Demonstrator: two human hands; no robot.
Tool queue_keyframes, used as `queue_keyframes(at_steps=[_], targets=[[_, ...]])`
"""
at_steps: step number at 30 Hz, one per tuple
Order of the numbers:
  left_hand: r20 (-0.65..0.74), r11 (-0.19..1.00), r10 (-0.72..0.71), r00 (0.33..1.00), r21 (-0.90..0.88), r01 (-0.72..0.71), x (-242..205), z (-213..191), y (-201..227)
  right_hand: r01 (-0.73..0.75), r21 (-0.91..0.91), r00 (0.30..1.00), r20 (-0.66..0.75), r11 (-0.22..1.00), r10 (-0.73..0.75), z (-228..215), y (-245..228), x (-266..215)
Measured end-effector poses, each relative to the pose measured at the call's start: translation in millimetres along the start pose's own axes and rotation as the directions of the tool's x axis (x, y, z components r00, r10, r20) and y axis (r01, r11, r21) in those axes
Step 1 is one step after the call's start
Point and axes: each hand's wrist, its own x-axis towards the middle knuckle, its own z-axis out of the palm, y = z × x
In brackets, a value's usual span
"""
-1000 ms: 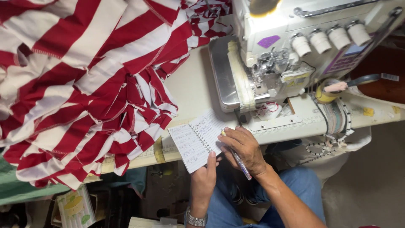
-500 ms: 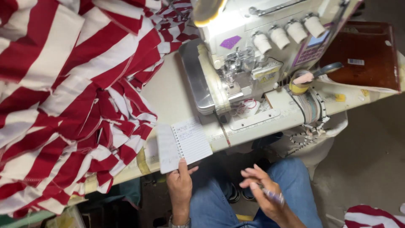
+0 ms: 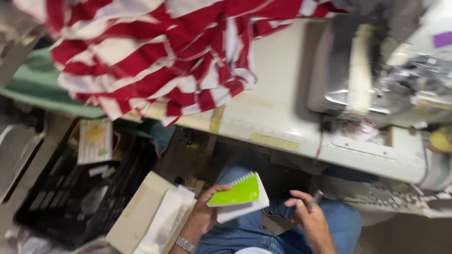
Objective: The person writes in a notebook with a pen while seated at a sewing table. They then pick up a small white fabric piece, fold it, and cut it with scissors.
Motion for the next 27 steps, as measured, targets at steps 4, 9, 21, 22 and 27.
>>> queue_keyframes(at_steps=[4,9,21,22,27], targets=[[0.109,0.973,-0.007,0.994,0.229,-0.018,-22.6,-12.4,-2.1,-0.278,0.146,0.89,0.411,0.949,0.198,44.5,-5.8,30.8],[0.165,0.998,-0.049,0.985,-0.016,0.052,-14.8,-27.0,12.8,-0.328,-0.029,0.909,0.263,0.944,0.324,99.8,12.1,63.8],[-0.165,0.772,0.582,0.796,0.418,-0.478,106.3,13.6,126.5,0.009,0.012,1.0,-0.022,1.0,-0.009,166.7,-57.7,98.5],[-0.16,0.775,0.58,0.799,0.409,-0.481,152.6,3.6,125.3,0.015,0.003,0.999,-0.029,1.0,-0.015,166.9,-55.8,97.8],[0.292,-0.129,0.784,0.548,0.94,-0.316,351.9,-33.1,111.0,0.021,0.027,0.999,0.047,0.999,-0.022,179.4,-56.8,96.5]])
